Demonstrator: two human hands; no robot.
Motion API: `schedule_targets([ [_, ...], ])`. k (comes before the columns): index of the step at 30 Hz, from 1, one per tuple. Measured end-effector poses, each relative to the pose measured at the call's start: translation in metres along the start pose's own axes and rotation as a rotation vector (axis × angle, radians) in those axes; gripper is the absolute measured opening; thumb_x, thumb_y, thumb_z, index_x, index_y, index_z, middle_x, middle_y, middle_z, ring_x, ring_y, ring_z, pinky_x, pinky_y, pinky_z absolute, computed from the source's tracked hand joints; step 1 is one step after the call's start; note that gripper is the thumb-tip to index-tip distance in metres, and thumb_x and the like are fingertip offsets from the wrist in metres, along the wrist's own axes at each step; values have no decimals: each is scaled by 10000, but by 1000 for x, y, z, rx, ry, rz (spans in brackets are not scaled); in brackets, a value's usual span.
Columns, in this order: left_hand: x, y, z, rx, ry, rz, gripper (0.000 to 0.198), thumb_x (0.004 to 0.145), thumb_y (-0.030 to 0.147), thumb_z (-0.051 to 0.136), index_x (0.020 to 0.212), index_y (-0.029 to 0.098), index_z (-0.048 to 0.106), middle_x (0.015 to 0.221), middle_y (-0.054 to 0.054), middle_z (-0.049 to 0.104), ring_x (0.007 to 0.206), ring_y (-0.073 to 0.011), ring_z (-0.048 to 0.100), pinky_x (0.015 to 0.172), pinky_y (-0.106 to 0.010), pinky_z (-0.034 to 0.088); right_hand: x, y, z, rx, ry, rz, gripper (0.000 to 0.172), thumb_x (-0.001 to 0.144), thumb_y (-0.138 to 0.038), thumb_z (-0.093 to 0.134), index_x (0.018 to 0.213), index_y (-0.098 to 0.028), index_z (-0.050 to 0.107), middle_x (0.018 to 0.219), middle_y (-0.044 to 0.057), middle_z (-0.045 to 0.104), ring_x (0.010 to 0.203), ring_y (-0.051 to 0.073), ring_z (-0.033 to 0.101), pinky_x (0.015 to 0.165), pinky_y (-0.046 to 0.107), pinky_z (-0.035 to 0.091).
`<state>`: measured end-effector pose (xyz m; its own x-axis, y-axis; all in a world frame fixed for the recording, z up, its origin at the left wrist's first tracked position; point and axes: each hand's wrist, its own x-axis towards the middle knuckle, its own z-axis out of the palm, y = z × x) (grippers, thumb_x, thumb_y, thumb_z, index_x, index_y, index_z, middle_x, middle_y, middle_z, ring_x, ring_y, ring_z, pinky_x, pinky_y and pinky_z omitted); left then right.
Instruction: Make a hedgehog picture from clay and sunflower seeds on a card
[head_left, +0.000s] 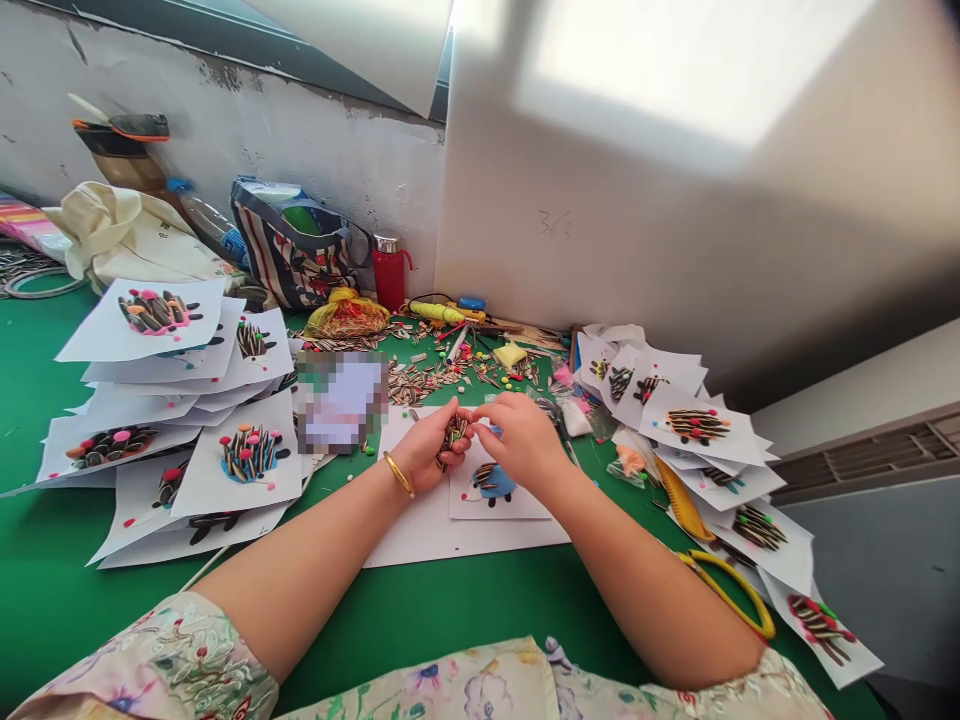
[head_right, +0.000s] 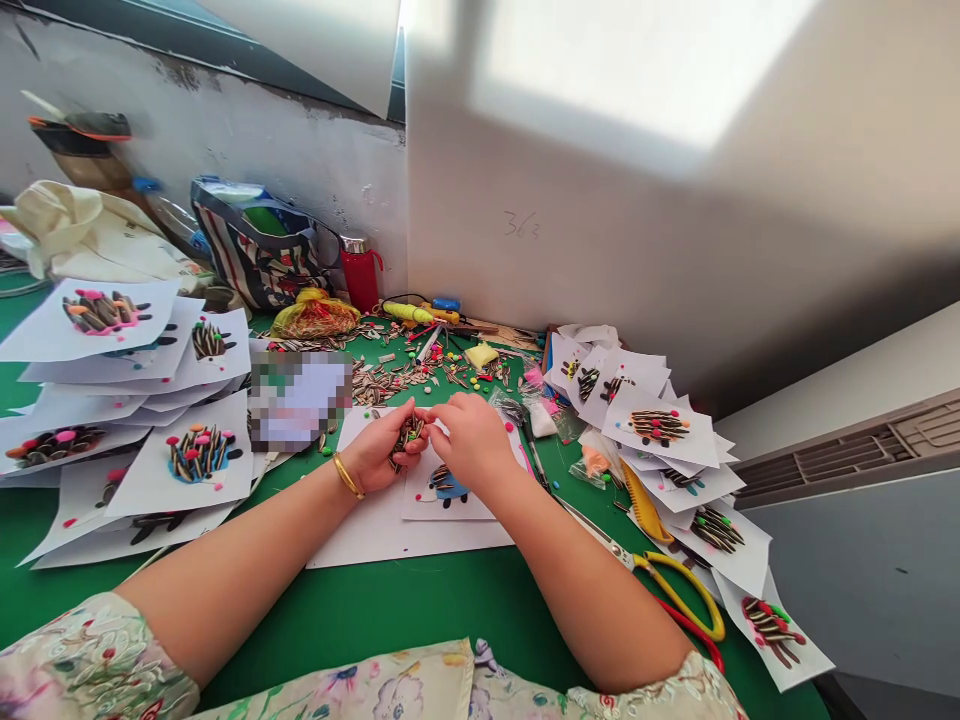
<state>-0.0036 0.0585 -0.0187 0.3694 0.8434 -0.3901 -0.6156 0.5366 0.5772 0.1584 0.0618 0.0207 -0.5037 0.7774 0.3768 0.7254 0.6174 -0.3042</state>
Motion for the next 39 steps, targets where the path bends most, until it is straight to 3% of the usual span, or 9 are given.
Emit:
schedule_targets([
  [4, 1, -2, 1, 5, 37, 30, 263, 897, 416, 577, 819, 165, 555, 622, 30, 470, 407, -48, 421, 289, -105, 184, 29, -8, 7, -16, -89, 55, 173, 876, -277, 577, 781, -226, 711, 786, 47, 599, 807, 198, 538, 687, 309, 389],
  [8, 2, -2, 0, 12, 46, 31, 271, 895, 430, 576, 832, 168, 559, 605, 29, 469, 406, -54, 429, 293, -106, 192, 38, -10, 11, -24, -158, 85, 178, 817, -241, 603, 651, -216, 662, 734, 33, 575, 736, 180, 517, 611, 291, 346],
  [16, 0, -2, 2, 33, 34, 39, 302, 916, 459, 534, 835, 168, 550, 617, 24, 474, 408, -54, 431, 297, -105, 182, 35, -3, 13, 149, -159, 173, 156, 827, -245, 565, 751, -233, 701, 792, 18, 610, 769, 164, 546, 631, 270, 365],
  [23, 1, -4, 1, 65, 51, 42, 321, 926, 476, 507, 848, 168, 555, 590, 24, 462, 409, -59, 427, 298, -106, 191, 37, -5, 13, 145, -198, 158, 122, 763, -237, 579, 667, -218, 652, 772, 22, 599, 744, 168, 545, 627, 277, 376],
  [30, -4, -1, 3, 91, 11, 42, 287, 925, 419, 510, 827, 151, 539, 692, -3, 518, 430, -36, 425, 304, -102, 200, 36, 6, 22, 815, -128, 424, 94, 746, -293, 551, 779, -212, 587, 690, -30, 600, 619, 135, 558, 605, 261, 436],
  [32, -4, 0, 3, 113, 13, 39, 269, 915, 393, 529, 807, 147, 532, 690, 8, 498, 428, -27, 412, 306, -100, 196, 34, 10, 22, 889, -82, 444, 123, 726, -314, 584, 783, -205, 587, 713, -28, 598, 660, 134, 552, 622, 256, 435],
  [39, -5, -2, 5, 194, 27, 54, 241, 868, 355, 596, 768, 153, 511, 682, 20, 493, 429, -26, 414, 317, -100, 185, 17, 16, 15, 619, -69, 342, 76, 748, -263, 548, 768, -207, 595, 747, -23, 597, 707, 138, 513, 649, 259, 404],
])
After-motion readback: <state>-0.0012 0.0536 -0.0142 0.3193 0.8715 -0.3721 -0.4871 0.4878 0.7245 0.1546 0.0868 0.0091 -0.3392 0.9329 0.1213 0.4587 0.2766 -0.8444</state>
